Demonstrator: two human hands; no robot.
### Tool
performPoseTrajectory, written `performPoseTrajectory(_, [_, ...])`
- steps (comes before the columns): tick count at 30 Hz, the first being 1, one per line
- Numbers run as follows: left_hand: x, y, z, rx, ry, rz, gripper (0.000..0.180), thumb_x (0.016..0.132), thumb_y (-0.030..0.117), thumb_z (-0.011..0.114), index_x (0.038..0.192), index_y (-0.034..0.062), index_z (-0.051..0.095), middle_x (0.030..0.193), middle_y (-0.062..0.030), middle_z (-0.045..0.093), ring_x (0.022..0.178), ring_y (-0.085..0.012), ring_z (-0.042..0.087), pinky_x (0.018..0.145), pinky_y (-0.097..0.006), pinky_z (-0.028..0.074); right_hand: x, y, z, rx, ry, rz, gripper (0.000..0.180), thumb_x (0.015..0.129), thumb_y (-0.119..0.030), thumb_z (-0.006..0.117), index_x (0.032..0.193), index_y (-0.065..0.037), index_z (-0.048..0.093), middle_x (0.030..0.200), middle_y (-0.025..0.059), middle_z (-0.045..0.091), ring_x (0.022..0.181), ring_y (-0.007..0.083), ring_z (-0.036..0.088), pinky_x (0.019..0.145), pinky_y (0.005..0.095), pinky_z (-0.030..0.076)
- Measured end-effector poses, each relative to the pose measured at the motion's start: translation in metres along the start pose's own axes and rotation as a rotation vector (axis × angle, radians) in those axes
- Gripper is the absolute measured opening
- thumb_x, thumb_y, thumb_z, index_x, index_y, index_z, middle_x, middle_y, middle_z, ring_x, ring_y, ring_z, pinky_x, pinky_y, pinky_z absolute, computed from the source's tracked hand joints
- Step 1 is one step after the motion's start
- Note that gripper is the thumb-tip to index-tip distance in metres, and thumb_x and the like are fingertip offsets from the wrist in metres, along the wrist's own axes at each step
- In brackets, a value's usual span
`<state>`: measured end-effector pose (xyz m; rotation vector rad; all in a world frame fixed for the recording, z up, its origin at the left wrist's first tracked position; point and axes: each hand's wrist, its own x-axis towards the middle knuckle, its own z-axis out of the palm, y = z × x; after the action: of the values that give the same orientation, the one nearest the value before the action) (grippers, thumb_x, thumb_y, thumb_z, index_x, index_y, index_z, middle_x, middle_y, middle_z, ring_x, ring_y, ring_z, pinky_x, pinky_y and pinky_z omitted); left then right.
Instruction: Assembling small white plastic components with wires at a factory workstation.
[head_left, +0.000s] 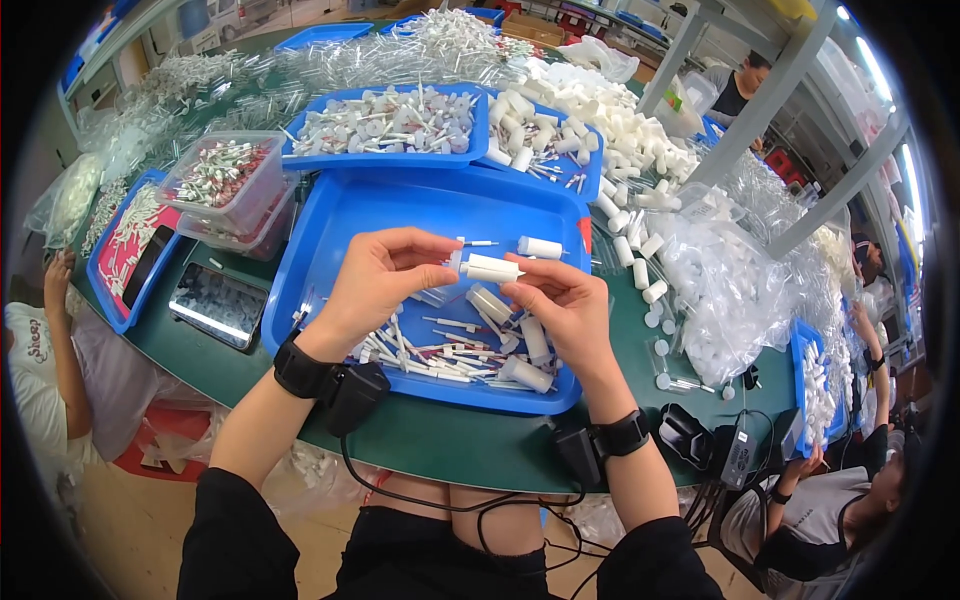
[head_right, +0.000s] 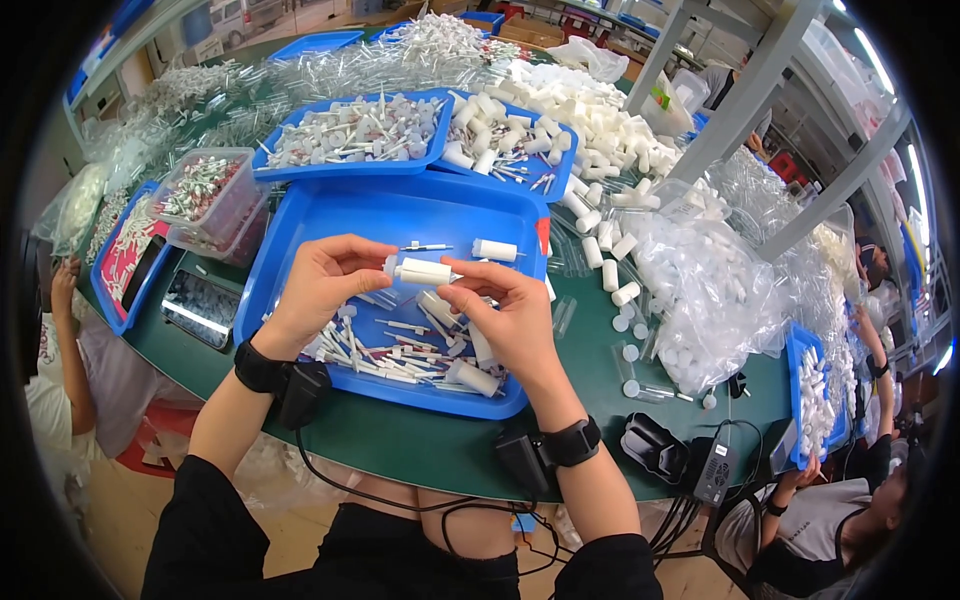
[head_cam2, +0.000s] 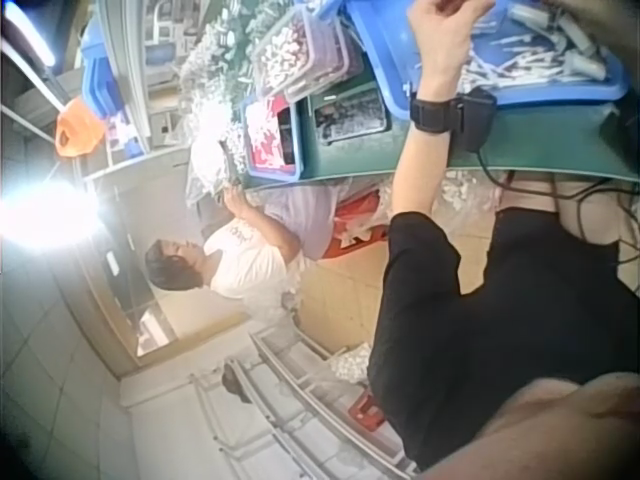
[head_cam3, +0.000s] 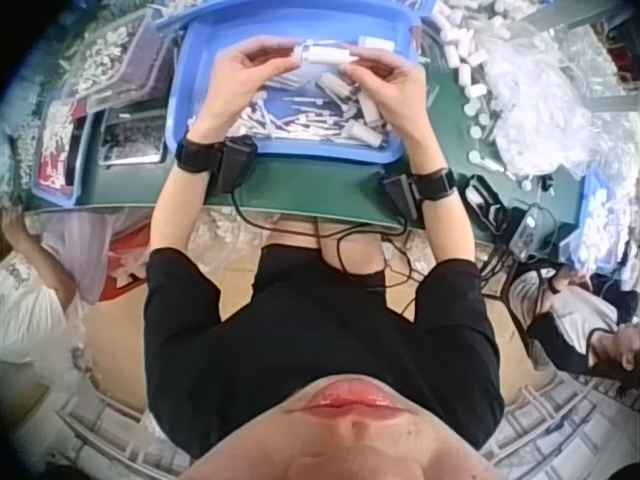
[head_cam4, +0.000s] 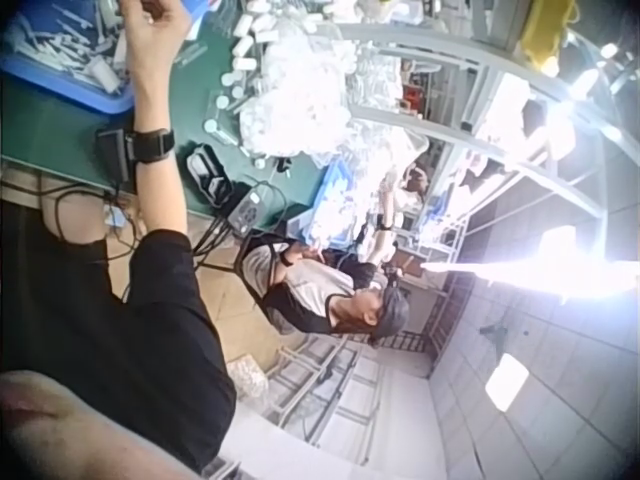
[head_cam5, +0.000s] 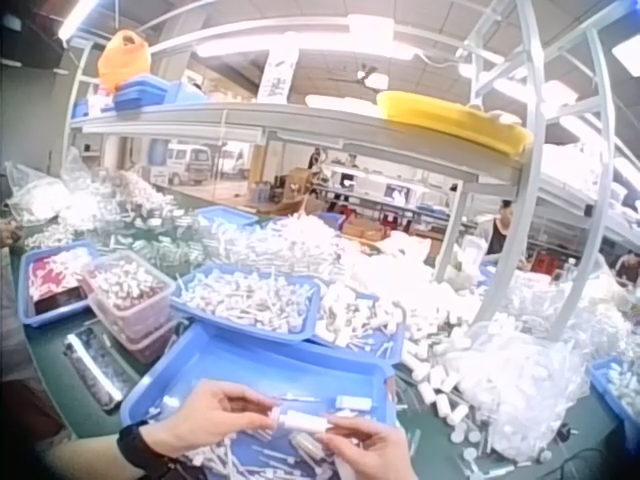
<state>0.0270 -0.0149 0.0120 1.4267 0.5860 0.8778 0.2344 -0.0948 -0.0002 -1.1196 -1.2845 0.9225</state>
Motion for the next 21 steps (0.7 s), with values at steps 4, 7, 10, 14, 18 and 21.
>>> performPoseTrajectory(4, [-0.0005,0.0009,0.0005,0.02,0.011,-0.02,0.025,0.077,-0.002,0.067,0.102,-0.0017,0.064,0.1,-0.0107,0.065,0.09,-0.0134,0.062,0.08,-0.024,0.049,-0.0005,-0.0008,-0.0001,-0.014,-0.007,0.023,0.03,0.079,0.0,0.067,0.108,0.003,0.062,0.086,0.0088,0.067,0.073,0.0087,0.062,0.066,0.02,0.048])
performPoseTrajectory(7, [0.0,-0.0006,0.0004,0.013,0.005,-0.009,0.024,0.077,-0.002,0.067,0.1,-0.0017,0.064,0.099,-0.0105,0.065,0.089,-0.0133,0.062,0.079,-0.024,0.049,-0.0006,-0.0001,0.0004,-0.011,-0.005,0.01,0.029,0.078,0.001,0.067,0.107,0.003,0.063,0.084,0.0085,0.067,0.073,0.0086,0.062,0.065,0.0197,0.048])
performPoseTrajectory(10, [0.0005,-0.0013,0.0008,-0.01,0.018,0.013,0.02,0.076,-0.002,0.068,0.095,-0.0012,0.063,0.095,-0.0094,0.065,0.088,-0.0129,0.062,0.078,-0.024,0.049,-0.0007,0.0005,0.0005,-0.007,0.0,-0.017,0.028,0.078,-0.005,0.068,0.105,-0.001,0.065,0.079,0.0051,0.067,0.07,0.0065,0.06,0.062,0.0193,0.045])
performPoseTrajectory(14, [0.0022,-0.0053,-0.0015,-0.053,0.043,0.062,0.016,0.076,-0.002,0.069,0.089,0.0006,0.06,0.09,-0.0078,0.064,0.085,-0.0124,0.062,0.078,-0.024,0.049,-0.0008,-0.002,0.0019,-0.041,-0.017,0.001,0.027,0.076,-0.005,0.07,0.103,-0.002,0.067,0.076,0.0035,0.066,0.067,0.0053,0.058,0.06,0.0187,0.044])
performPoseTrajectory(18, [0.0016,-0.0036,-0.0016,-0.038,0.035,0.058,0.014,0.076,-0.001,0.068,0.087,0.0004,0.06,0.091,-0.0083,0.064,0.085,-0.0124,0.062,0.077,-0.023,0.049,-0.0009,-0.0028,0.0026,-0.038,-0.002,0.005,0.027,0.076,-0.006,0.071,0.102,-0.002,0.067,0.075,0.0027,0.066,0.067,0.0049,0.058,0.06,0.0182,0.043])
performPoseTrajectory(21, [0.0017,-0.0027,0.0,-0.045,0.044,0.044,0.013,0.077,-0.001,0.068,0.087,-0.0004,0.06,0.091,-0.0088,0.065,0.085,-0.0125,0.062,0.077,-0.023,0.049,-0.0009,-0.0022,0.0012,-0.039,-0.002,0.007,0.027,0.076,-0.006,0.071,0.103,-0.002,0.067,0.075,0.0025,0.066,0.066,0.0048,0.058,0.06,0.0184,0.043])
